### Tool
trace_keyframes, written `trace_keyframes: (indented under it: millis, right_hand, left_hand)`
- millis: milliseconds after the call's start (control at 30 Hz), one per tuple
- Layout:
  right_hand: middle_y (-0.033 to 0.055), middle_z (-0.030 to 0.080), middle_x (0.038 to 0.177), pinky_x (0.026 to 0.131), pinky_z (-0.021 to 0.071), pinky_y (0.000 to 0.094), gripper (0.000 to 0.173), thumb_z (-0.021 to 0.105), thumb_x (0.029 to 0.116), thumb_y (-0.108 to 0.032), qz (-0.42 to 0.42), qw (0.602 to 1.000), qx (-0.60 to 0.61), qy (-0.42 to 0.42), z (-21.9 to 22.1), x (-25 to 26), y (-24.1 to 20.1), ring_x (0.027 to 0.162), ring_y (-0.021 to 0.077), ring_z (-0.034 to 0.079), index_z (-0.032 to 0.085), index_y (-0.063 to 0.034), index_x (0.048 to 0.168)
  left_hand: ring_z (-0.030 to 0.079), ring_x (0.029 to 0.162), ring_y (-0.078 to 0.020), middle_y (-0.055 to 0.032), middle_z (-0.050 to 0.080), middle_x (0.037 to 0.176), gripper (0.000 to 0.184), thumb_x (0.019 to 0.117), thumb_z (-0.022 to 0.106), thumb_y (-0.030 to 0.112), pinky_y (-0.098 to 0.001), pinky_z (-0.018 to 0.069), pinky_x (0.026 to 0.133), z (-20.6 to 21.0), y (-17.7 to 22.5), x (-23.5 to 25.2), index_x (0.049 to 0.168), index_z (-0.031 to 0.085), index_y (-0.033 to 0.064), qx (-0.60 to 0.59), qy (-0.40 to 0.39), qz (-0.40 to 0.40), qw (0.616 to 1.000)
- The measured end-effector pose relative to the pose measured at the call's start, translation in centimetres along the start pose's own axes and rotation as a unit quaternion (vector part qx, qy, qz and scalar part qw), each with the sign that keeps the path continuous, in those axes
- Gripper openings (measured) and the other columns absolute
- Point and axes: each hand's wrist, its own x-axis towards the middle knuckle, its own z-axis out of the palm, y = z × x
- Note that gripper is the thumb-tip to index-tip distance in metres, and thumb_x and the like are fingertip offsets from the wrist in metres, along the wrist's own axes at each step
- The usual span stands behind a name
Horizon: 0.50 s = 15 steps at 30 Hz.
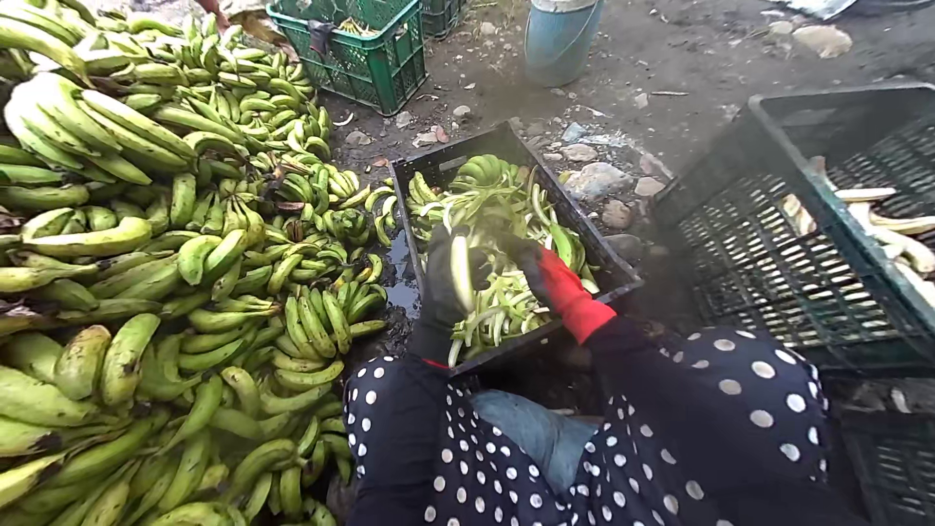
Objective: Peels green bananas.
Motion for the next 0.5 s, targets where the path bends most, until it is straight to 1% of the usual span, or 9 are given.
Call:
trace_keyframes:
  millis: [33,67,133,200,267,333,367,433,500]
  right_hand:
    - [0.0255,0.063,0.129,0.095,0.0452,0.0703,0.038,0.055,0.105,-0.025,-0.026,0.999,-0.023,0.018,0.0,-0.1,-0.2,0.121,0.0465,0.059,0.057,-0.0121,0.141]
    - [0.0255,0.061,0.13,0.092,0.0449,0.0719,0.041,0.058,0.1026,-0.03,-0.061,0.997,-0.048,0.031,-0.1,-0.5,-0.4,0.122,0.0483,0.057,0.058,-0.015,0.141]
    - [0.0245,0.06,0.132,0.09,0.0443,0.0718,0.05,0.06,0.0976,-0.046,-0.131,0.986,-0.092,0.038,-0.2,-1.1,-0.9,0.126,0.0495,0.052,0.061,-0.0209,0.14]
    - [0.0214,0.06,0.134,0.092,0.0429,0.0704,0.057,0.059,0.0929,-0.06,-0.186,0.974,-0.127,0.031,0.0,-1.4,-1.1,0.129,0.0481,0.05,0.063,-0.0267,0.139]
    - [0.0221,0.06,0.135,0.095,0.0402,0.0708,0.057,0.06,0.092,-0.061,-0.197,0.97,-0.144,0.017,0.2,-1.6,-1.3,0.131,0.049,0.049,0.065,-0.0275,0.138]
    - [0.0223,0.061,0.133,0.092,0.0422,0.0699,0.051,0.061,0.0939,-0.055,-0.161,0.976,-0.145,0.004,0.4,-1.8,-1.7,0.127,0.0484,0.052,0.066,-0.0281,0.137]
    - [0.022,0.061,0.132,0.091,0.0431,0.0692,0.047,0.06,0.0967,-0.053,-0.123,0.983,-0.134,-0.009,0.6,-1.7,-2.0,0.126,0.0476,0.052,0.065,-0.0281,0.136]
    - [0.0223,0.063,0.13,0.092,0.045,0.0701,0.04,0.057,0.1025,-0.042,-0.048,0.995,-0.089,-0.027,1.2,-1.0,-1.8,0.123,0.0466,0.056,0.063,-0.0233,0.137]
    - [0.0235,0.065,0.127,0.095,0.046,0.0686,0.037,0.049,0.1078,-0.034,0.029,0.999,-0.029,-0.033,1.2,0.1,-0.8,0.119,0.0445,0.061,0.061,-0.0149,0.137]
  left_hand:
    - [0.048,0.048,-0.0058,0.0056,0.051,0.061,0.054,0.1055,0.023,0.061,-0.0217,0.0431,0.044,-0.2,0.3,0.1,0.096,0.061,0.0236,-0.043,-0.012,0.005,0.999]
    - [0.05,0.05,-0.0036,0.0071,0.054,0.063,0.051,0.1069,0.025,0.056,-0.02,0.045,0.046,-0.6,0.5,0.1,0.096,0.063,0.0232,-0.063,-0.011,0.016,0.998]
    - [0.062,0.066,-0.0061,0.0042,0.064,0.079,0.04,0.1087,0.03,0.043,-0.0252,0.0558,0.06,-1.7,0.9,-0.1,0.107,0.063,0.0207,-0.086,0.007,0.039,0.995]
    - [0.058,0.058,-0.0043,0.006,0.059,0.071,0.037,0.1089,0.03,0.039,-0.0221,0.0529,0.055,-2.2,1.2,-0.3,0.101,0.062,0.0212,-0.094,0.041,0.049,0.994]
    - [0.052,0.051,-0.0038,0.0055,0.055,0.066,0.036,0.1075,0.033,0.042,-0.0199,0.0481,0.048,-2.6,1.2,-0.8,0.101,0.062,0.0208,-0.065,0.057,0.037,0.996]
    - [0.055,0.052,-0.0057,0.0036,0.057,0.067,0.035,0.1076,0.032,0.04,-0.023,0.0507,0.049,-1.9,1.3,-0.6,0.106,0.06,0.0191,-0.028,0.095,0.028,0.995]
    - [0.058,0.058,-0.0056,0.003,0.06,0.074,0.033,0.1083,0.032,0.037,-0.0245,0.0532,0.054,-1.5,1.1,-0.6,0.112,0.059,0.0182,0.028,0.117,0.046,0.992]
    - [0.062,0.087,-0.0113,-0.0047,0.065,0.105,0.037,0.1079,0.034,0.03,-0.0346,0.0555,0.077,-1.2,0.0,-1.1,0.131,0.057,0.012,0.186,0.115,0.092,0.971]
    - [0.063,0.102,-0.0193,-0.0126,0.064,0.121,0.041,0.1078,0.036,0.028,-0.0431,0.0543,0.088,-0.8,-1.1,-1.6,0.139,0.055,0.0085,0.275,0.092,0.11,0.951]
